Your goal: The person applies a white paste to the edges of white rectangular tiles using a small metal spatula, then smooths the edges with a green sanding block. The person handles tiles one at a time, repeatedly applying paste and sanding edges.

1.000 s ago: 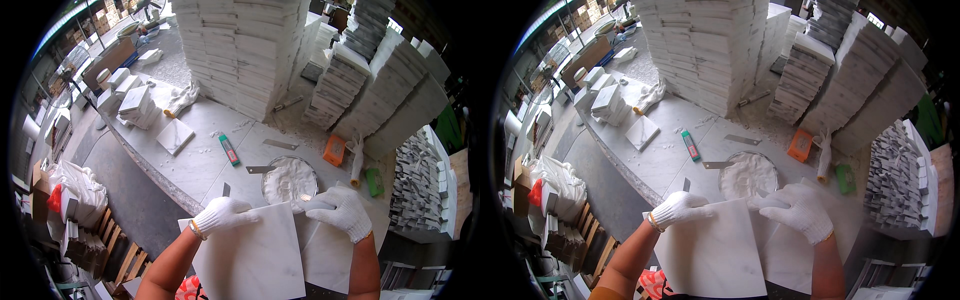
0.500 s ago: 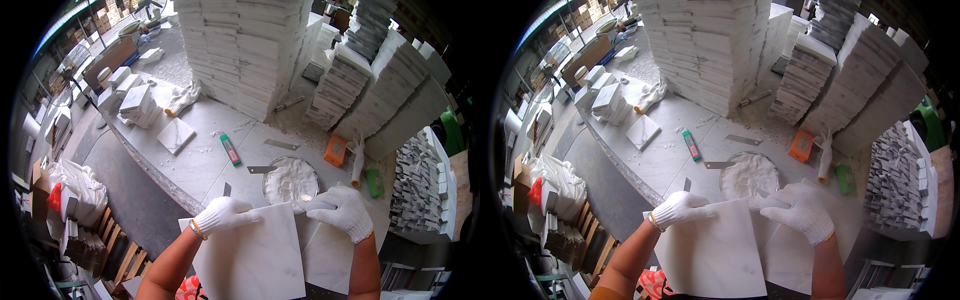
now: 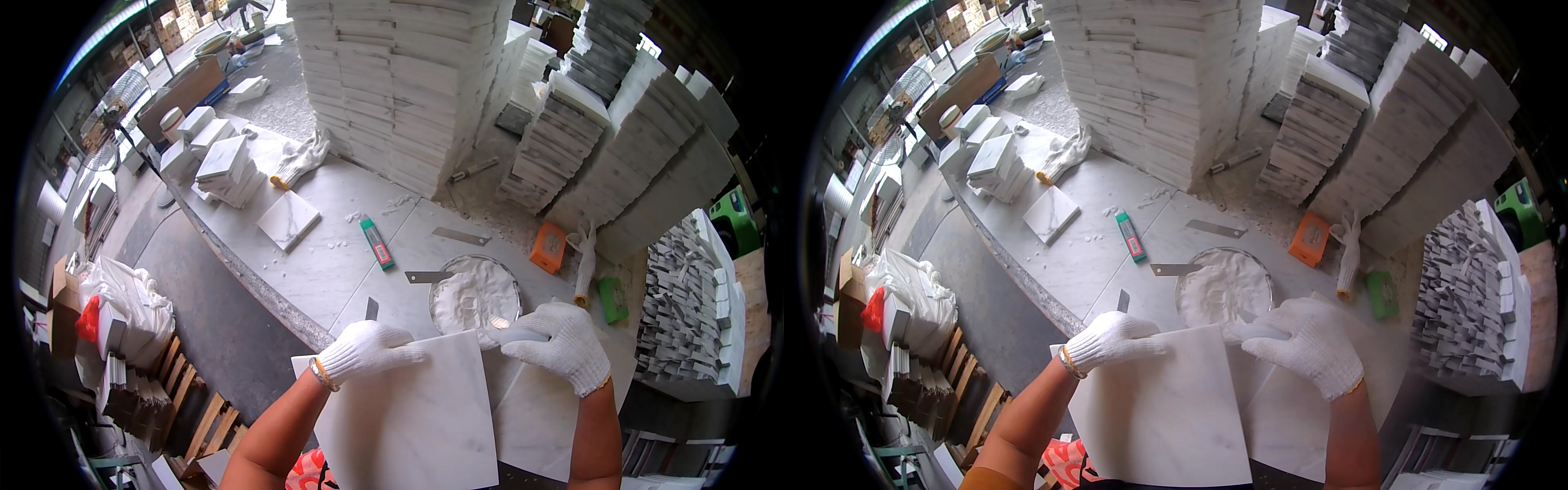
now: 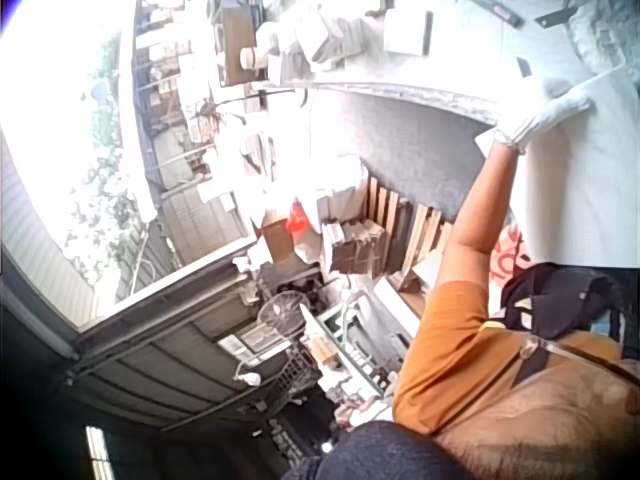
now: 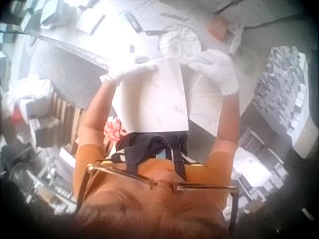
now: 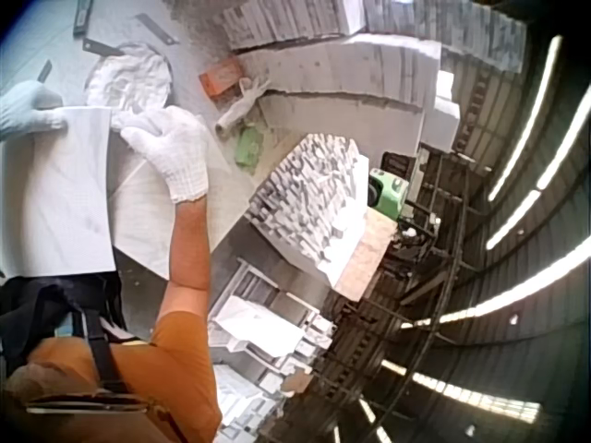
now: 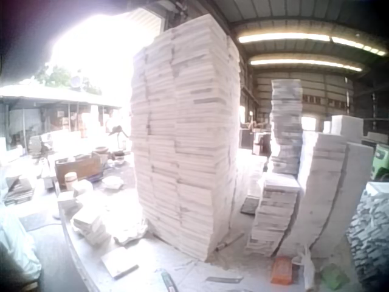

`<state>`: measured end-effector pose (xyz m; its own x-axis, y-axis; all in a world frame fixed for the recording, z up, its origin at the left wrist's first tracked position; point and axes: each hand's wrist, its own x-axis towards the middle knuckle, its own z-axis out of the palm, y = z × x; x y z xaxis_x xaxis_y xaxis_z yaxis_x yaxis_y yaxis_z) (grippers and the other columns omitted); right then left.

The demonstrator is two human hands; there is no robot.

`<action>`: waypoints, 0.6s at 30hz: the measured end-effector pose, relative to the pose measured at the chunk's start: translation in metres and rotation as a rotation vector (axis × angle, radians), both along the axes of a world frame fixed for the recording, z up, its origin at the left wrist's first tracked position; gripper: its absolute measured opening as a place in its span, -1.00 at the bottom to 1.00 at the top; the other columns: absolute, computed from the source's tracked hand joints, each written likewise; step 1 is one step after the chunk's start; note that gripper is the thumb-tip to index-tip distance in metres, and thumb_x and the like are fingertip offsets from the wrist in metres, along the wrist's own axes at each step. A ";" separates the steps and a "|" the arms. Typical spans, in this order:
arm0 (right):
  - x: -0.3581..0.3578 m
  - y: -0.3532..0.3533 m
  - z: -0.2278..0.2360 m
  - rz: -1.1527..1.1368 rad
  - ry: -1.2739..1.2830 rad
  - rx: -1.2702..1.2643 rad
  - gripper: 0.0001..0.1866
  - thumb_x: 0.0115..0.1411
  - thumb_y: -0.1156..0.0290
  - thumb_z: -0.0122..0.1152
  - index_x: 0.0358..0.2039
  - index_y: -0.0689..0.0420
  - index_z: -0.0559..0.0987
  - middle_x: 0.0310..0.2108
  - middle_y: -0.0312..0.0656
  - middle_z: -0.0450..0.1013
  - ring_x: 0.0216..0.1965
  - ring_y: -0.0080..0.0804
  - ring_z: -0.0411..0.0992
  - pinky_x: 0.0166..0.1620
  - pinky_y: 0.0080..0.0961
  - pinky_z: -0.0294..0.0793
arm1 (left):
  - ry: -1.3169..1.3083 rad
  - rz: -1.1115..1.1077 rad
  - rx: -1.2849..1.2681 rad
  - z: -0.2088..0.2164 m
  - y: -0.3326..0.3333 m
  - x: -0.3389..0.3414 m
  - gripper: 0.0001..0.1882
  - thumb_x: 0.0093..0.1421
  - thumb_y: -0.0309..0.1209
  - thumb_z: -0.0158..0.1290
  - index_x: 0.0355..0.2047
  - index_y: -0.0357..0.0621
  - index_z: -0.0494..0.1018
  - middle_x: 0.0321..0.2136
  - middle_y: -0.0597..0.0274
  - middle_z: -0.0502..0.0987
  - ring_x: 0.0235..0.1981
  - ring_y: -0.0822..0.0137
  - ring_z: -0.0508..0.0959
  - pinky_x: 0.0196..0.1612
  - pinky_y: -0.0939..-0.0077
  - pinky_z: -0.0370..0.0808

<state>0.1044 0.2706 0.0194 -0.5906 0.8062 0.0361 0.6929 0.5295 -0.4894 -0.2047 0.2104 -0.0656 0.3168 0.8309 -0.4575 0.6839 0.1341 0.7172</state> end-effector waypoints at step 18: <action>-0.005 0.004 0.006 -0.020 -0.059 -0.017 -0.61 -0.18 0.11 0.54 -0.37 0.10 0.76 -0.46 -0.15 0.59 -0.40 -0.22 0.54 -0.27 -0.38 0.51 | -0.031 -0.009 0.046 0.000 -0.001 -0.001 -0.47 0.26 0.12 0.10 -0.21 -0.14 0.63 -0.42 0.05 0.60 -0.40 0.13 0.57 -0.20 0.38 0.50</action>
